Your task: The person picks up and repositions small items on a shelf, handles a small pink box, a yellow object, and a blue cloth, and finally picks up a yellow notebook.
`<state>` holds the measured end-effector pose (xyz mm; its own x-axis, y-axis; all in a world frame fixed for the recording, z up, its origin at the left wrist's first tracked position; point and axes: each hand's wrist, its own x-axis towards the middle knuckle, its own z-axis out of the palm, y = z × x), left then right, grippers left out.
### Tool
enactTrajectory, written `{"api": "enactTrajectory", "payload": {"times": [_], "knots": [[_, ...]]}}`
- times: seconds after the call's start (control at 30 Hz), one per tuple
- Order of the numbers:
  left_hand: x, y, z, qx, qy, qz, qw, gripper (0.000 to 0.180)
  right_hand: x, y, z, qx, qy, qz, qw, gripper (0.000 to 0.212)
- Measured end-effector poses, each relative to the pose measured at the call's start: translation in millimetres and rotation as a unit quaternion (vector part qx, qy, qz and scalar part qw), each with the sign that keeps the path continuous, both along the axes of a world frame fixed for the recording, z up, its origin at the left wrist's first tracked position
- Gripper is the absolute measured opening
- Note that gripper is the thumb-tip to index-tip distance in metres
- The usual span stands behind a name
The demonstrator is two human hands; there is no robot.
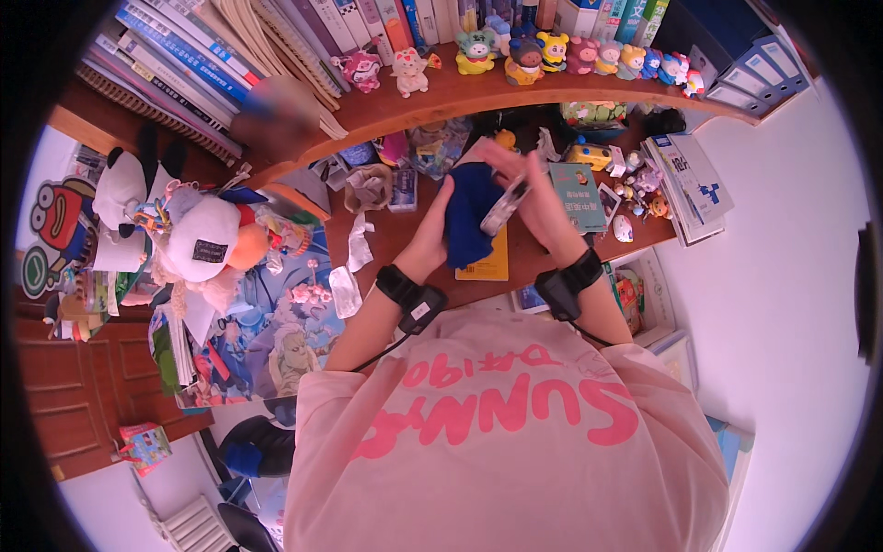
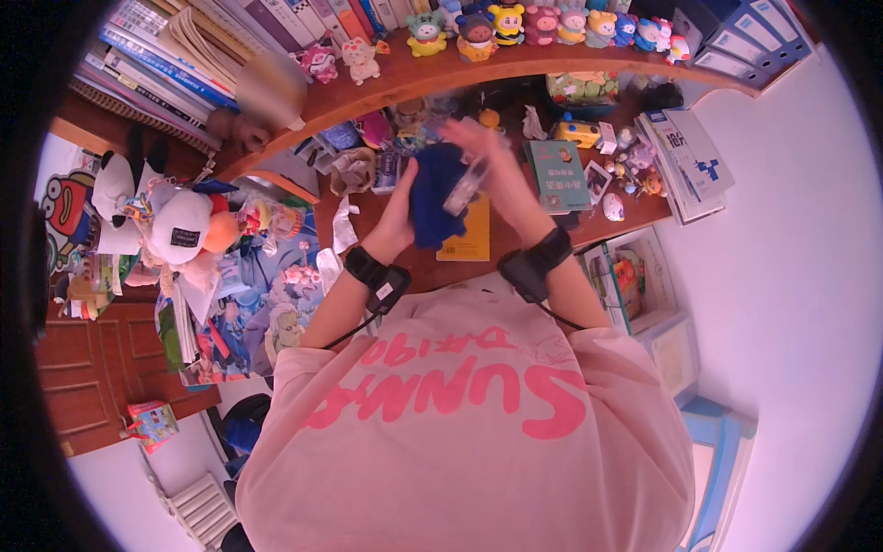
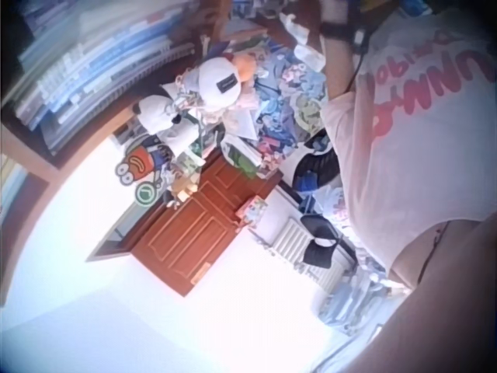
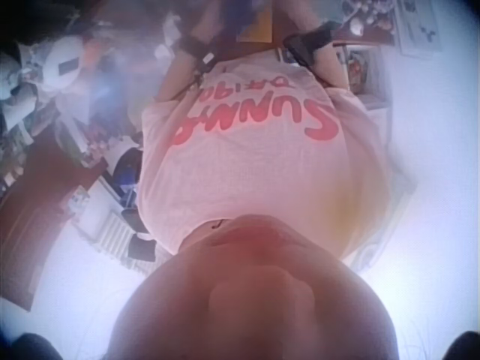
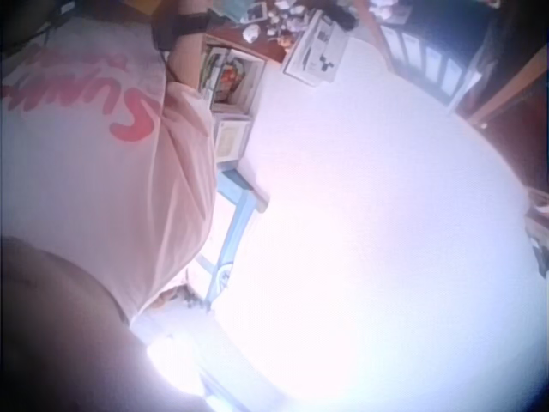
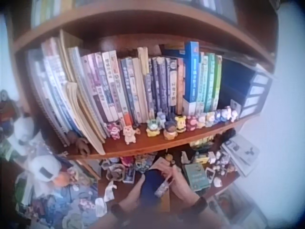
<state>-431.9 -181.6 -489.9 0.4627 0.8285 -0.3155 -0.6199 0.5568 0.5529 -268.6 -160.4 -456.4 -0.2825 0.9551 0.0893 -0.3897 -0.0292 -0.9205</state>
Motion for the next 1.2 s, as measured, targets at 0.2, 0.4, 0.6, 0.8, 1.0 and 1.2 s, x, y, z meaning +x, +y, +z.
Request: {"api": "enactTrajectory", "payload": {"times": [0.2,0.4,0.6,0.8,1.0,1.2], "knots": [[14.6,-9.9,8.7,0.005,-0.004,-0.025,1.0,0.044,-6.6,-0.3,-13.2,0.128,-0.223,0.009,0.966,0.047],[10.1,2.6,-8.4,0.005,0.02,0.006,1.0,0.041,-1.6,-10.0,-37.5,0.166,-0.292,-0.169,0.927,0.037],[9.8,12.2,8.8,0.01,-0.037,0.064,0.997,0.04,-3.9,-41.3,-24.3,0.23,-0.395,-0.2,0.867,0.029],[11.9,4.3,8.7,0.013,-0.125,-0.002,0.992,0.048,-1.7,-36.9,-28.7,0.04,-0.289,-0.04,0.956,0.021],[14.8,-0.8,12.6,-0.004,-0.129,0.03,0.991,0.051,12.6,-34.4,-33.7,0.03,-0.209,0.008,0.977,0.02],[0.2,7.4,20.9,-0.011,-0.161,0.043,0.986,0.055,46.7,-39.4,-30.3,-0.034,-0.214,0.183,0.959,0.025]]}}
